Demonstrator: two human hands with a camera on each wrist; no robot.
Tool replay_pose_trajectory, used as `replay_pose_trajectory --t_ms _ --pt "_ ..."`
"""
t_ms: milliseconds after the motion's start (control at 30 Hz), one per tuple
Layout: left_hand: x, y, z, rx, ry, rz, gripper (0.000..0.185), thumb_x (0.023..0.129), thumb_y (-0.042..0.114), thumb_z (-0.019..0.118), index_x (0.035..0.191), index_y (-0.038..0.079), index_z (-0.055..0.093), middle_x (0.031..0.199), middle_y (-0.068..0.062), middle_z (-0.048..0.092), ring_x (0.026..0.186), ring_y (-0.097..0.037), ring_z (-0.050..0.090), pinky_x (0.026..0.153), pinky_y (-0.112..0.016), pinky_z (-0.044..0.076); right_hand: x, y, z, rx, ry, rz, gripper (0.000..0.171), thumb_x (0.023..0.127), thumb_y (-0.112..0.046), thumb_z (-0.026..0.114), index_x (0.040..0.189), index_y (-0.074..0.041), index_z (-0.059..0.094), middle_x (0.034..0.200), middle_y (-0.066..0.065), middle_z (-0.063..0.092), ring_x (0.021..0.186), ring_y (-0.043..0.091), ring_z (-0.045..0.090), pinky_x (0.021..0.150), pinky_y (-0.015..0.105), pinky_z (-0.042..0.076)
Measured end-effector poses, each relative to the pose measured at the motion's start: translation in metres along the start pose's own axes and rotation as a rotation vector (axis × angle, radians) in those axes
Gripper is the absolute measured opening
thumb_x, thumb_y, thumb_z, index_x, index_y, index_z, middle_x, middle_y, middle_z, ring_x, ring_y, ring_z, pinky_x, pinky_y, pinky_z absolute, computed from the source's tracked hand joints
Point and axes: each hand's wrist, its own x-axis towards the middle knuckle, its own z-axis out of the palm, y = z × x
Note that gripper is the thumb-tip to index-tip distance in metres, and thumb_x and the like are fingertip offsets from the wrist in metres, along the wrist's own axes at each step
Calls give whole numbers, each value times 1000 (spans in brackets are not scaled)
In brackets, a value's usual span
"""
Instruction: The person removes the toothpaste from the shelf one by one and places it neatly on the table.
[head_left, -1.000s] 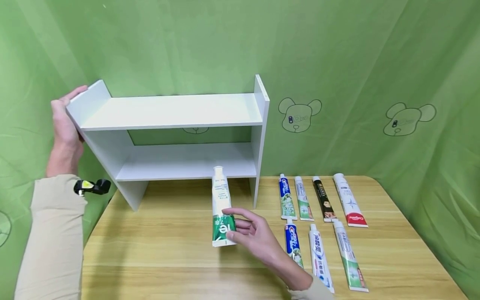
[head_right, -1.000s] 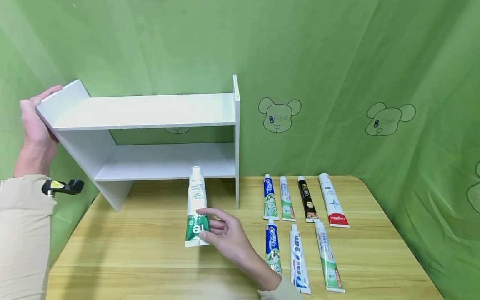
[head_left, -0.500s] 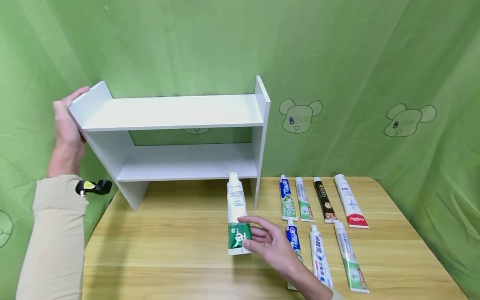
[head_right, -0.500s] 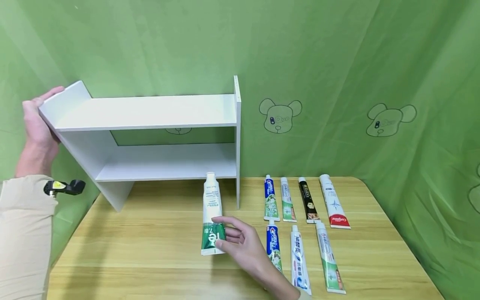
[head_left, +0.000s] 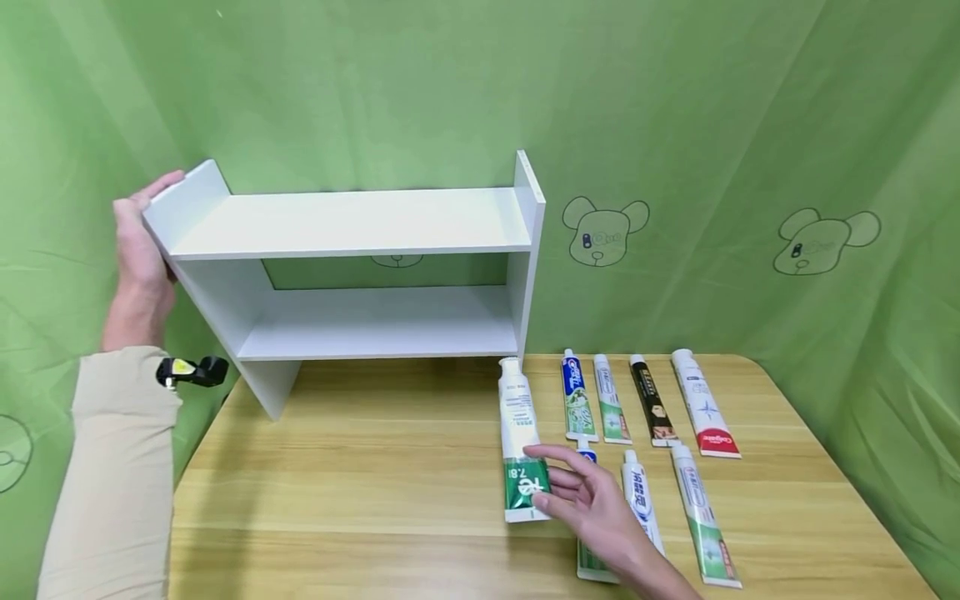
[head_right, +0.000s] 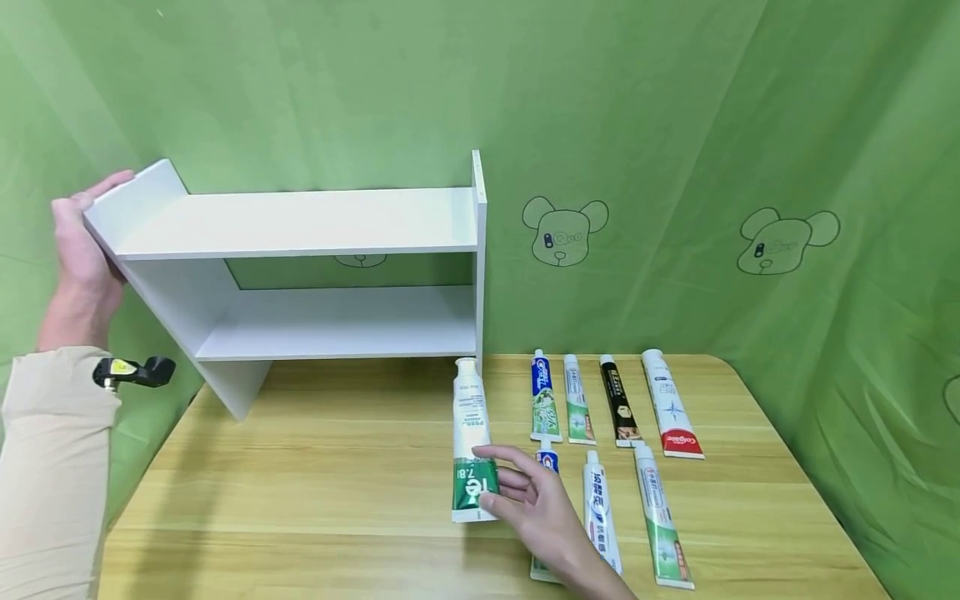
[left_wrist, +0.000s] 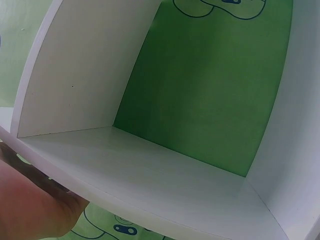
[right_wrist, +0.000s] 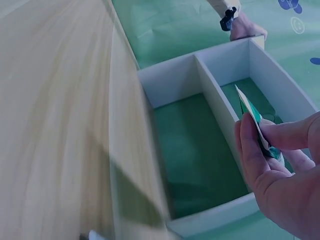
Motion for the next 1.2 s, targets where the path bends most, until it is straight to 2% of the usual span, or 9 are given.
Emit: replay_pose_trajectory --t_ms 367,567,800,900,1000,1100,1200 --pt "2 2 2 1 -9 1 49 109 35 25 144 18 55 126 -5 63 91 -14 62 67 -22 52 -15 10 -28 -80 86 -16 55 94 -1 71 145 -3 52 156 29 39 123 16 63 95 30 54" --pt "4 1 5 2 -13 1 49 109 35 25 143 19 56 127 -5 63 91 -14 62 67 -22 52 -24 15 -46 -101 155 14 58 92 1 72 146 -4 52 156 28 40 120 14 65 93 31 56" --pt "3 -1 1 1 -4 -9 48 109 36 26 143 20 56 125 -4 64 89 -13 63 65 -21 52 -31 19 -67 -239 298 127 58 92 -1 73 147 -10 55 155 24 45 130 37 57 93 31 55" --pt "1 -2 -1 -4 -2 -8 49 109 36 25 143 19 56 125 -4 64 89 -13 63 65 -21 52 -36 20 -79 -318 314 124 60 94 -1 71 149 -10 52 154 25 45 131 41 55 94 27 55" --pt "1 -1 -1 -6 -5 -2 49 109 36 25 143 19 56 125 -5 64 89 -14 63 66 -22 52 -42 21 -92 -373 314 119 62 94 0 71 151 -9 49 157 27 38 133 45 51 94 24 53" --pt "1 -1 -1 -5 -3 3 48 109 36 26 143 19 56 125 -5 65 88 -14 63 65 -22 52 -48 22 -105 -402 320 159 65 94 -2 71 154 -10 46 161 30 28 135 50 46 93 24 54" --pt "0 0 -1 -3 -4 4 48 109 36 26 143 18 56 123 -5 65 88 -14 63 65 -22 52 -55 23 -119 -421 334 221 66 96 -5 70 156 -10 43 162 31 25 137 52 43 90 25 56"
